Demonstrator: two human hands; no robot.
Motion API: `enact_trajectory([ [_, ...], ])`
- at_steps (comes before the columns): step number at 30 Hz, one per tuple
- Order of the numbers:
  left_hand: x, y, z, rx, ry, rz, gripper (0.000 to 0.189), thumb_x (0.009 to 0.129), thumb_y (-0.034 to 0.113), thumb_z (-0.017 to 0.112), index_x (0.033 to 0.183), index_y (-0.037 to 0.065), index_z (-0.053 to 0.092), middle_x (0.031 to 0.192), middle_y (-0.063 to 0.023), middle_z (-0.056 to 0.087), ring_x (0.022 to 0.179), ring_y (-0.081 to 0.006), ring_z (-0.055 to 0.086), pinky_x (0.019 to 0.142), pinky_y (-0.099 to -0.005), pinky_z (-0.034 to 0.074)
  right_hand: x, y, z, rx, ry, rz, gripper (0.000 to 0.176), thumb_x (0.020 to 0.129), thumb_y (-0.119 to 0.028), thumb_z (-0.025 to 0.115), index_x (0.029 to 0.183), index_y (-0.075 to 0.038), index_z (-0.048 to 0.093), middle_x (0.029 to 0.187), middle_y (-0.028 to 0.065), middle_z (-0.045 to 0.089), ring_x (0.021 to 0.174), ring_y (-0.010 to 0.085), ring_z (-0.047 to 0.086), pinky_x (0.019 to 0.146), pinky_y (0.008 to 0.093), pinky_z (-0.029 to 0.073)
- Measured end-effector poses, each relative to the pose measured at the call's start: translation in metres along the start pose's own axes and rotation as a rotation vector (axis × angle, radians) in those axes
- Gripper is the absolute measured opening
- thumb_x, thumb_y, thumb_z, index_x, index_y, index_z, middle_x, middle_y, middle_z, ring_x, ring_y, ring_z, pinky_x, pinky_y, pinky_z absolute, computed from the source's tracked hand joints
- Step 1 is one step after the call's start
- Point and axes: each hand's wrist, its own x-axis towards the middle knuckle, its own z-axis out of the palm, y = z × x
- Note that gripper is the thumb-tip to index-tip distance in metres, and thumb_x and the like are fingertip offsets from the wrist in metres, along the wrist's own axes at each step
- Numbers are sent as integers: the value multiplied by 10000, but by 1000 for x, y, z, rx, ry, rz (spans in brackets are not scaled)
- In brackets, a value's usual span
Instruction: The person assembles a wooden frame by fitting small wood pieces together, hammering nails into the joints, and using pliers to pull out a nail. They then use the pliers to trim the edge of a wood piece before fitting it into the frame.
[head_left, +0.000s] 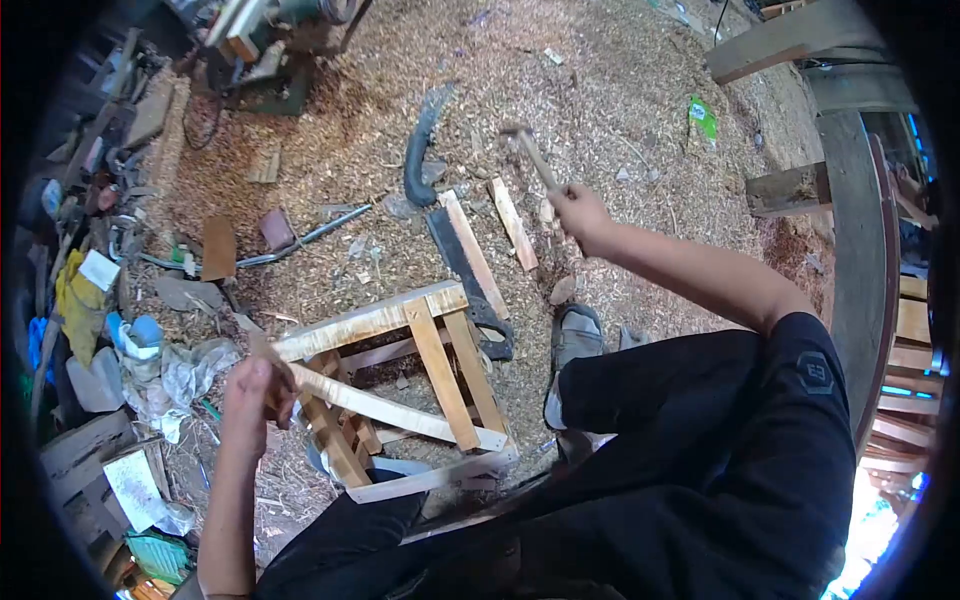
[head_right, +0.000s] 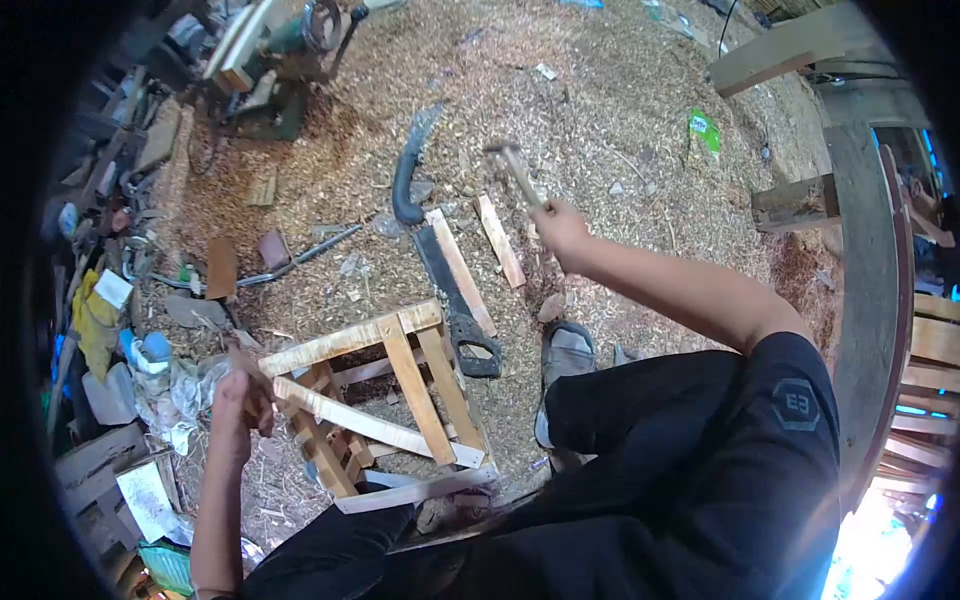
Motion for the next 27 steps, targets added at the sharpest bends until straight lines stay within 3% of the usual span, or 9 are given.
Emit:
enact_trajectory([
  [4,42,9,9,-108,-69,10,565,1044,553,566,897,14,645,712,-55,620,497,-114,539,441,-251,410,36,19,-1,1,32,30,402,995,-354,688,1146,18,686,855,125,707,725,213,661,655,405,538],
  [6,59,16,36,-81,-6,86,513,1030,504,600,930,4,653,724,-62,626,502,-122,549,452,-249,417,31,36,4,13,25,-18,295,1029,-285,696,1136,-11,674,820,41,654,669,129,573,570,321,470],
  [10,93,41,122,-172,-137,-82,304,1097,268,560,935,35,670,739,-6,632,556,-76,552,486,-236,417,-22,39,-17,25,-151,-92,353,1039,-302,683,1281,-45,677,985,74,707,865,146,642,760,312,543],
  [11,100,38,150,-121,-203,28,306,1106,262,559,939,37,680,735,-2,626,547,-64,531,496,-231,408,-25,56,-27,53,-167,15,403,1004,-301,696,1301,-30,672,1112,152,742,1009,231,708,910,366,563],
  [12,93,70,186,-76,-227,-42,318,1106,274,568,934,35,689,737,5,620,560,-61,526,510,-231,406,-35,72,-37,67,-161,35,403,1004,-301,696,1301,-30,672,1112,152,742,1009,231,708,910,366,563],
  [16,93,120,317,95,-362,-92,346,1125,372,522,1167,40,612,768,-3,630,623,-87,563,551,-261,433,-82,129,-88,-20,113,104,366,1007,-258,661,1294,-32,688,1135,189,749,1055,293,725,924,418,561],
  [20,66,171,416,52,-506,-117,379,1140,414,463,1210,61,585,837,-15,635,710,-99,568,644,-285,471,-133,213,-119,368,515,344,349,1032,-273,653,1276,-26,688,1042,128,748,968,197,689,897,347,545],
  [26,9,246,534,420,-590,288,396,1145,371,455,1211,12,608,871,-59,649,770,-144,614,717,-307,510,-329,175,-208,379,1128,514,264,1055,-152,608,1267,-18,689,977,86,719,912,173,667,874,349,543],
  [27,7,259,558,381,-670,227,414,1139,384,466,1214,5,612,869,-56,645,774,-156,615,729,-320,512,-362,164,-238,418,1186,505,235,1046,-136,611,1228,-13,694,1022,120,722,943,208,682,890,362,542],
])
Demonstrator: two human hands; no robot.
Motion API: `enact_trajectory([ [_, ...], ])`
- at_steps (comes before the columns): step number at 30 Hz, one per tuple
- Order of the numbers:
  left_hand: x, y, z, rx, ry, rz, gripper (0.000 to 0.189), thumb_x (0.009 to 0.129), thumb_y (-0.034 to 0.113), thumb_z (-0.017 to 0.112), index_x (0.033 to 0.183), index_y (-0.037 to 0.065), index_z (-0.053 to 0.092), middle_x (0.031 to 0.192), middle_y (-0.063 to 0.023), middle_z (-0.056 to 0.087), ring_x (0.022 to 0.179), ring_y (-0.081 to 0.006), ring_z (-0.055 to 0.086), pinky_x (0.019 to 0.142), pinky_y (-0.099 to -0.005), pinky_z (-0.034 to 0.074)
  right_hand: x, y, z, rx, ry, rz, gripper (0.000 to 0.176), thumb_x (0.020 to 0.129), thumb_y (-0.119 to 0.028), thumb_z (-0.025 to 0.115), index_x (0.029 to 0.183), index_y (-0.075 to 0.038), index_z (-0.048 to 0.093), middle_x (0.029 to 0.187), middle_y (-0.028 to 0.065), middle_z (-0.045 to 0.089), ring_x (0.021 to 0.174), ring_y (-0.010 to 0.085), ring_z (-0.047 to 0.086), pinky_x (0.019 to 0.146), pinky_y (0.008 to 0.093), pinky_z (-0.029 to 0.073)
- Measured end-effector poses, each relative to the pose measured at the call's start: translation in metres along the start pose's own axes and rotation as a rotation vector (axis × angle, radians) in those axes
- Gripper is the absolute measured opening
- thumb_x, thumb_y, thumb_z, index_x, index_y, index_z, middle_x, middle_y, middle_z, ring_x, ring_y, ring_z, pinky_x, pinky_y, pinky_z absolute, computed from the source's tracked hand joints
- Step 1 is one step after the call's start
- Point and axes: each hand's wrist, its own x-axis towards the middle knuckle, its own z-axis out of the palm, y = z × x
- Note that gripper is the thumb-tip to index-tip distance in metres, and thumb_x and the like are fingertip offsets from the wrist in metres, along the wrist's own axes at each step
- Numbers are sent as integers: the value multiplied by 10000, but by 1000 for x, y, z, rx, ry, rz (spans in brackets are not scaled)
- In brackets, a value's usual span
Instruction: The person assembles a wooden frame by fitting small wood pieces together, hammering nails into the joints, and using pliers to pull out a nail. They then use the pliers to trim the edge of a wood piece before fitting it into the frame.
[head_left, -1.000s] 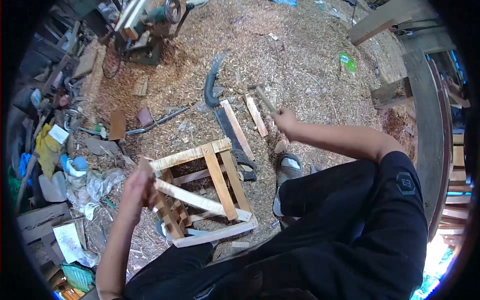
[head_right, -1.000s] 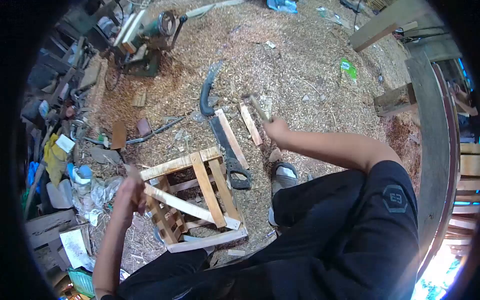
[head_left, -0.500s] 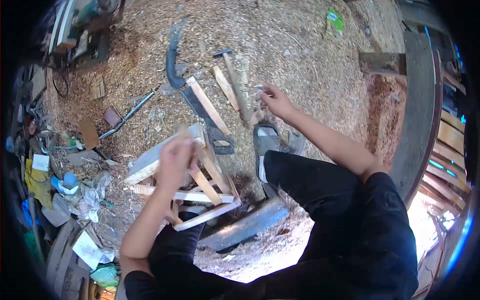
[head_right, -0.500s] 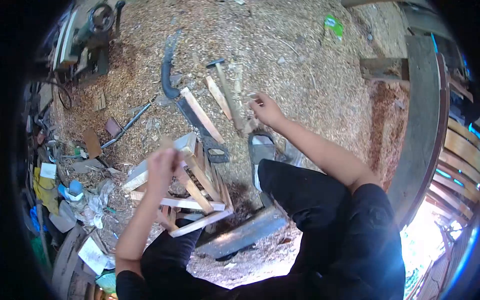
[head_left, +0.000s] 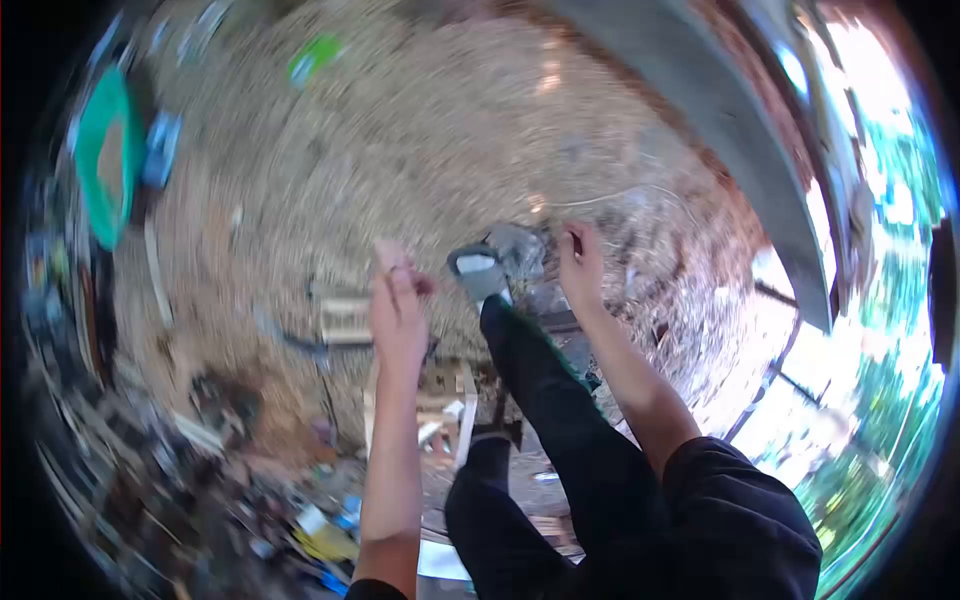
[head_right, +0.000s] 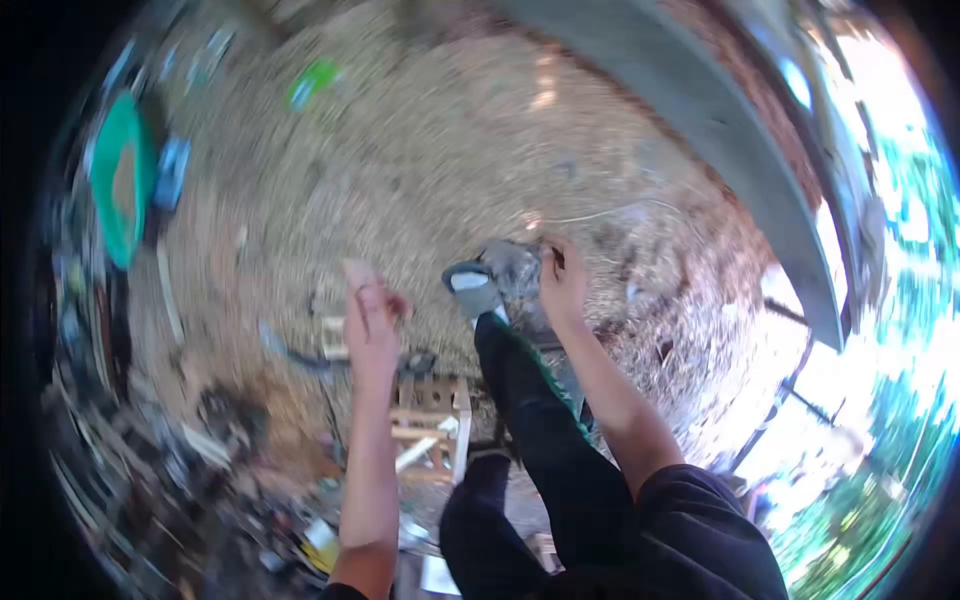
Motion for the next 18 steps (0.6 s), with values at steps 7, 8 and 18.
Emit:
enact_trajectory([
  [7,128,233,256,266,-325,823,414,1101,398,526,1213,10,620,852,-104,631,740,-235,605,682,-370,482,145,-54,-213,-83,621,-267,138,1028,-58,618,1135,-16,693,1033,118,714,1022,252,677,944,383,511],
  [8,136,260,298,269,-396,854,397,1101,389,524,1201,18,623,859,-122,633,742,-251,610,685,-373,483,170,-61,-236,-95,656,-248,138,1028,-58,618,1135,-16,693,1033,118,714,1022,252,677,944,383,511],
  [18,261,369,552,192,-722,832,439,1140,417,421,1118,29,625,765,-59,687,675,-174,656,682,-341,528,409,-136,-334,-145,631,-429,140,961,-121,682,1082,-52,697,1024,132,720,1006,319,684,909,458,503],
])
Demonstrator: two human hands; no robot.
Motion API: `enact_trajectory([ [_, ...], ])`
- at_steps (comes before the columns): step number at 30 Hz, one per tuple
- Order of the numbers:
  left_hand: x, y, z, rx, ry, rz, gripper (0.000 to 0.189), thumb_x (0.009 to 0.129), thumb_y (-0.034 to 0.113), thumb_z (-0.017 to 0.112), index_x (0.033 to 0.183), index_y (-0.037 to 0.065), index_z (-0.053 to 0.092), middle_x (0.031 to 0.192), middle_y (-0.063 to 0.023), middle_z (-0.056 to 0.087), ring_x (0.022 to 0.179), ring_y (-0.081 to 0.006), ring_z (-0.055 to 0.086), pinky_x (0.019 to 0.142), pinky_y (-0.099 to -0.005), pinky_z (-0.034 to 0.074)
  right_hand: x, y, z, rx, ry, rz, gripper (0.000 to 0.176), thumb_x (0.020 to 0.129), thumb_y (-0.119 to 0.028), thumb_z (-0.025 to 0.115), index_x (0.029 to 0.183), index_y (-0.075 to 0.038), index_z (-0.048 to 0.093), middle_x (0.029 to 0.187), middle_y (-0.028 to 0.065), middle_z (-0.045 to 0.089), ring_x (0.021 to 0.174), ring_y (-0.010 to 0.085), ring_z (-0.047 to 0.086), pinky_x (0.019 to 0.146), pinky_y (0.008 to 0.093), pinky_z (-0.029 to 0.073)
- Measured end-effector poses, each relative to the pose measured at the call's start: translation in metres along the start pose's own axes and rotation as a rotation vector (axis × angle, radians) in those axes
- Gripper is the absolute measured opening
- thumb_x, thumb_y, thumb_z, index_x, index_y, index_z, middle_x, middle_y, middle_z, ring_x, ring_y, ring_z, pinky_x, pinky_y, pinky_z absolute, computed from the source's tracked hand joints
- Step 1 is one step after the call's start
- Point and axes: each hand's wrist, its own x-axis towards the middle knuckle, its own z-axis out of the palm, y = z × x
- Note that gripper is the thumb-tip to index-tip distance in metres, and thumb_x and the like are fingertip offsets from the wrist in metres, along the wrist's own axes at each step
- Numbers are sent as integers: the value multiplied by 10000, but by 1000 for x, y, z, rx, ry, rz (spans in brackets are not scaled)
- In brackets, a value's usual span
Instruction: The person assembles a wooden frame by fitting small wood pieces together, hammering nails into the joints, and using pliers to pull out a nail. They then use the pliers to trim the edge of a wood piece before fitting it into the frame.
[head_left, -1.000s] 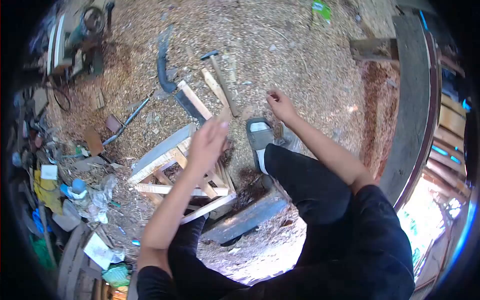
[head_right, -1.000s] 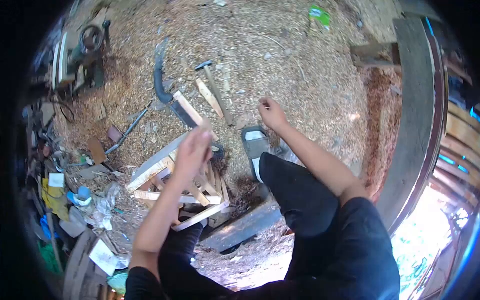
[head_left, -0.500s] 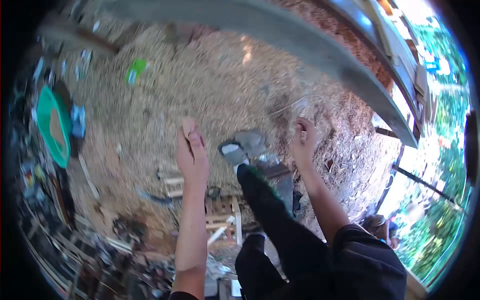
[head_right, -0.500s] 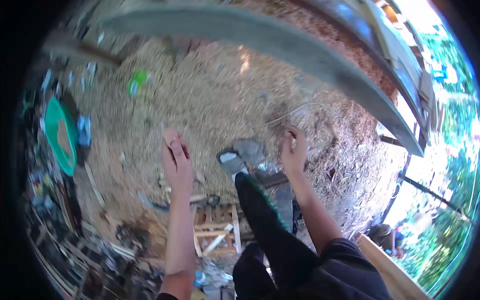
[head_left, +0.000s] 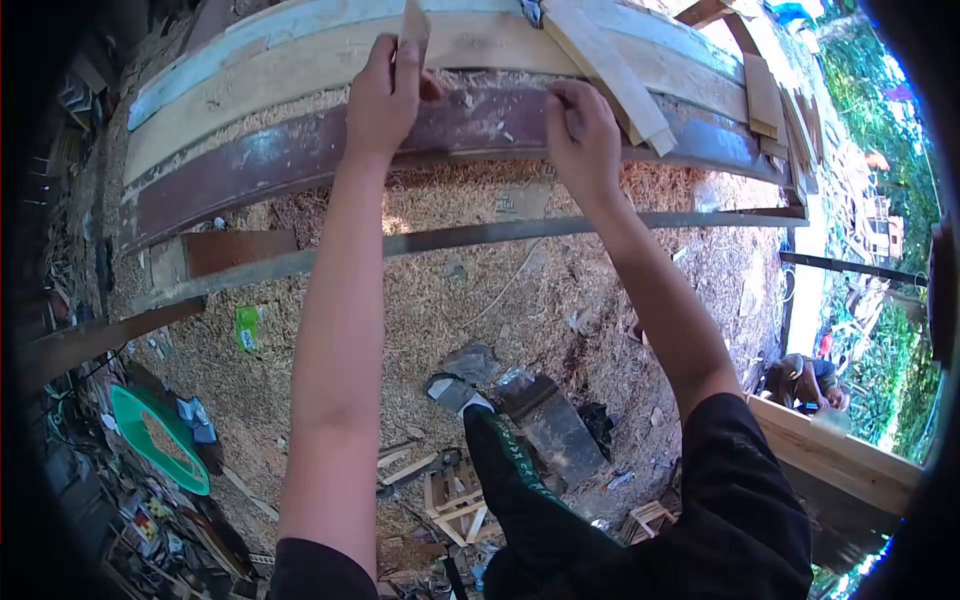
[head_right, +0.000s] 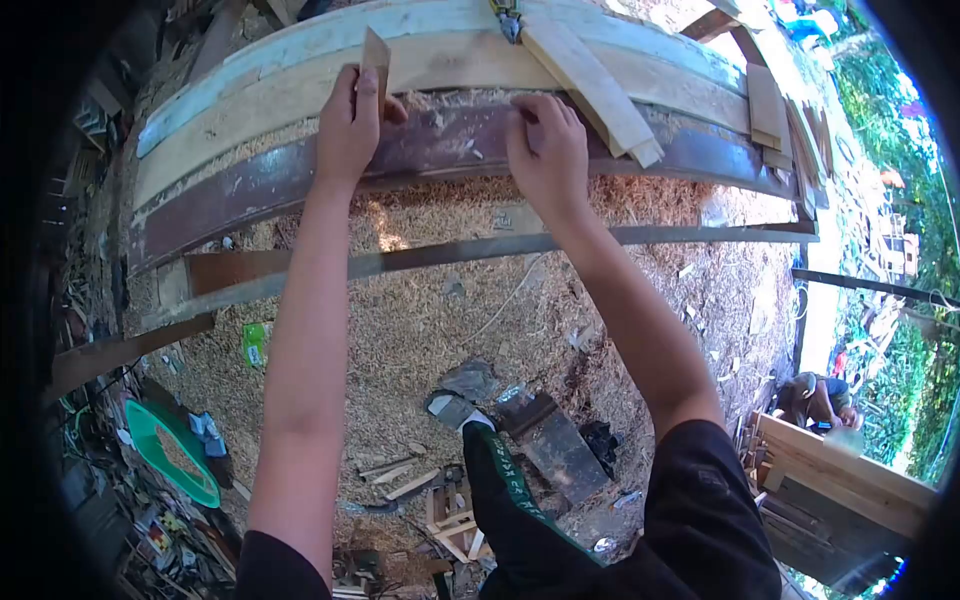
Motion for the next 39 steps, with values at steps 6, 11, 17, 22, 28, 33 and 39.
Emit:
enact_trajectory([
  [6,25,-19,-2,-127,3,-233,390,1137,410,476,1093,33,568,763,-53,614,666,-134,605,609,-293,516,97,69,71,-343,51,-120,196,933,-177,700,1092,-64,684,1052,157,696,1020,384,661,885,484,505],
  [11,19,-20,-3,-338,32,-240,297,1119,281,421,1175,27,564,823,-75,627,712,-143,609,612,-309,520,174,77,108,-447,-345,339,708,951,-365,712,1578,-173,445,1487,191,605,1492,419,444,1279,607,229],
  [17,21,-20,-3,-364,28,-217,322,1036,162,360,1235,11,563,828,-87,621,715,-160,607,616,-328,517,187,104,154,-582,-256,314,468,976,-180,620,1435,-100,569,1330,185,675,1344,384,575,1258,642,238],
  [22,23,-26,-3,-360,15,-177,311,1040,178,374,1211,2,567,826,-93,624,714,-166,609,616,-337,514,162,52,126,-700,-282,-233,538,937,-108,615,1451,3,500,1345,268,632,1359,390,562,1264,665,212],
  [28,5,-11,-18,-450,99,-237,275,1068,227,397,1142,28,572,824,-102,633,702,-189,614,601,-349,511,46,-61,25,-34,-62,-258,454,904,-156,734,1285,15,557,1176,245,611,1035,432,625,878,522,511],
  [33,-129,14,-102,-881,507,-84,304,1095,348,452,1040,68,556,808,-77,610,680,-182,591,589,-364,504,-147,-137,-37,386,-601,58,330,837,-12,666,1162,-16,609,1109,146,659,1000,284,643,892,391,512],
  [39,-588,-37,-235,-440,956,-900,282,1094,353,574,1193,89,570,859,-30,587,658,-142,544,538,-311,439,-360,-218,-47,741,-1146,1020,131,1074,-139,571,1087,-29,640,1083,93,642,961,103,551,878,306,474],
])
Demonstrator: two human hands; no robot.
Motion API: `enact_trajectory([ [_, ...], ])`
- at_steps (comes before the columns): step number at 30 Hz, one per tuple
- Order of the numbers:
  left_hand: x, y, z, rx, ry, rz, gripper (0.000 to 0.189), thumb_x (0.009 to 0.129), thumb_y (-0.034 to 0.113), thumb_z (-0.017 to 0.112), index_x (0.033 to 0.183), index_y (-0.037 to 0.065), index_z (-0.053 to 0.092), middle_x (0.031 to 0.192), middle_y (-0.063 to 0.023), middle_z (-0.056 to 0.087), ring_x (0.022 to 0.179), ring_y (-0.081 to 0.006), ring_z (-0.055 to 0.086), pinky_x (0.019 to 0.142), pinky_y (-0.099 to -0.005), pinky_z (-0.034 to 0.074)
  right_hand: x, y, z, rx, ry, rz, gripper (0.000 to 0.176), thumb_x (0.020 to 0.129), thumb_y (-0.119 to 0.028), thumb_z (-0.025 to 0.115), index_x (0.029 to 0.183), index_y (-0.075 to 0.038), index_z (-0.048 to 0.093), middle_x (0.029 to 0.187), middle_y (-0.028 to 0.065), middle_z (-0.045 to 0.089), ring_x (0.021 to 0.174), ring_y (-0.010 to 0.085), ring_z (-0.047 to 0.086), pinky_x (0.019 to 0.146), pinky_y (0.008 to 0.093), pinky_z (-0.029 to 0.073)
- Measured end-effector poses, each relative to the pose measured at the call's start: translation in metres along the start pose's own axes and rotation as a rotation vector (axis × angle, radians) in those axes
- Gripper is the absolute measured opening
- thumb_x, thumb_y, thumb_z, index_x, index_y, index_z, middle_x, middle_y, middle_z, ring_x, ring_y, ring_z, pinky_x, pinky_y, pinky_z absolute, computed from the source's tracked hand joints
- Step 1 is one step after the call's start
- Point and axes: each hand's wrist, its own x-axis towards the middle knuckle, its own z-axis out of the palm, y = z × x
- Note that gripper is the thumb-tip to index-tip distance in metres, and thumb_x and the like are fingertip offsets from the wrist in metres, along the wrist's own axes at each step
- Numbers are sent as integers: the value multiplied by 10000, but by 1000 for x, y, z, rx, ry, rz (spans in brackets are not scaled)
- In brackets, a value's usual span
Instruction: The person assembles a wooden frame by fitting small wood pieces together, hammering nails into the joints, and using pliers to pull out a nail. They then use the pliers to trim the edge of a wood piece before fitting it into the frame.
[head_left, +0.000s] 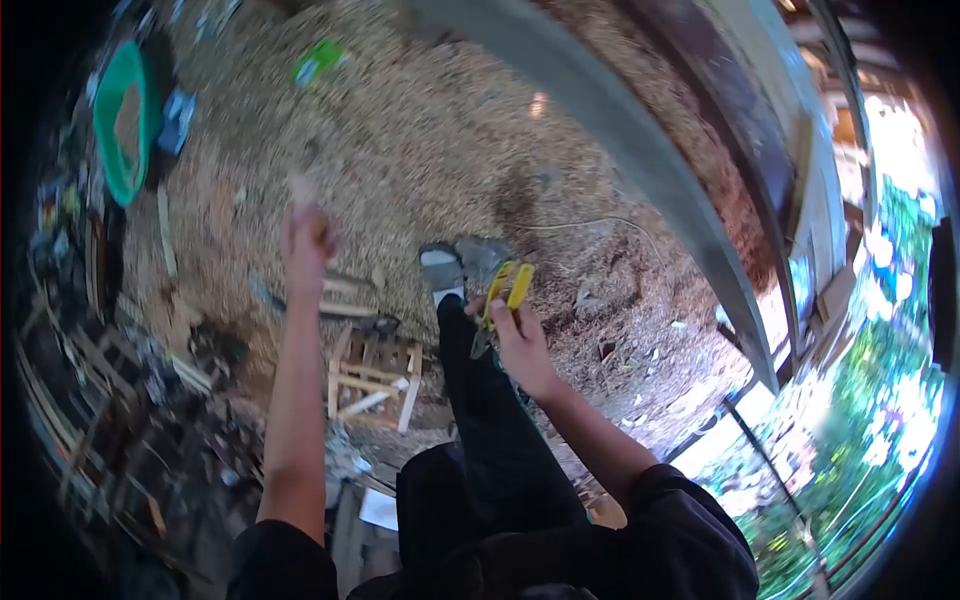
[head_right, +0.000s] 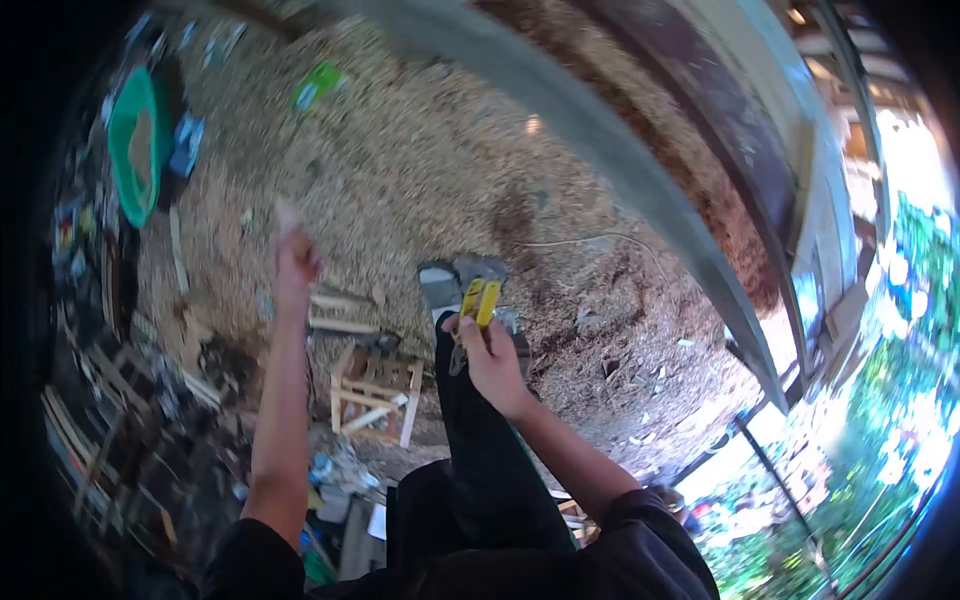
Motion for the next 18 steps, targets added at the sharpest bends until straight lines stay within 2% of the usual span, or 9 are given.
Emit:
enact_trajectory([
  [3,-113,-20,-151,-24,692,-70,304,1071,409,625,1178,125,598,808,-2,595,645,-129,534,545,-299,430,-11,39,42,-340,-250,173,253,1059,-247,630,1146,-12,663,1118,118,655,954,165,591,924,327,475],
  [4,-154,-42,-214,-46,670,-19,313,1070,420,625,1176,127,591,804,-7,595,639,-134,538,536,-308,434,-14,52,53,-371,-295,183,253,1059,-247,630,1146,-12,663,1118,118,655,954,165,591,924,327,475],
  [6,-229,-83,-283,-96,697,36,323,1068,432,625,1175,130,584,800,-12,595,633,-138,543,528,-317,438,-15,75,72,-1306,-317,-614,330,1017,-296,675,1200,-21,681,1044,149,687,900,281,651,882,395,518],
  [8,-294,-114,-306,-108,1108,71,328,1067,448,624,1119,128,575,806,-26,615,642,-140,578,508,-325,452,-22,91,93,-1435,-357,-691,389,985,-334,694,1232,-36,660,939,184,699,895,378,687,818,471,541],
  [9,-337,-157,-333,-137,915,68,348,1063,470,619,1119,127,595,836,-39,643,640,-148,619,504,-312,475,-24,97,103,-1496,-493,-387,376,994,-330,684,1226,-36,643,922,193,697,880,382,694,792,481,542],
  [10,-361,-206,-339,-36,951,3,344,1072,467,594,1126,127,601,835,-42,645,625,-150,622,507,-306,490,-30,104,110,-1546,-612,-76,364,1003,-326,674,1220,-37,626,905,202,695,864,386,702,765,492,544],
  [11,-385,-242,-336,64,986,-71,343,1080,464,569,1133,127,606,834,-44,646,611,-152,625,510,-300,505,-38,115,113,-1579,-649,-105,364,1003,-326,674,1220,-37,626,905,202,695,864,386,702,765,492,544],
  [12,-403,-211,-291,-173,1010,-213,322,1097,439,513,1099,129,599,804,-38,626,573,-148,605,505,-290,515,-46,129,113,-1521,-650,-137,347,1012,-323,667,1199,-36,611,927,199,703,891,373,709,769,478,542],
  [18,-513,-305,-234,-474,797,-193,317,1139,377,482,1158,76,579,800,-18,565,694,-111,579,592,-276,537,-136,186,151,-1393,-975,-40,384,1010,-425,699,1064,-67,572,883,73,671,840,207,663,740,382,512],
])
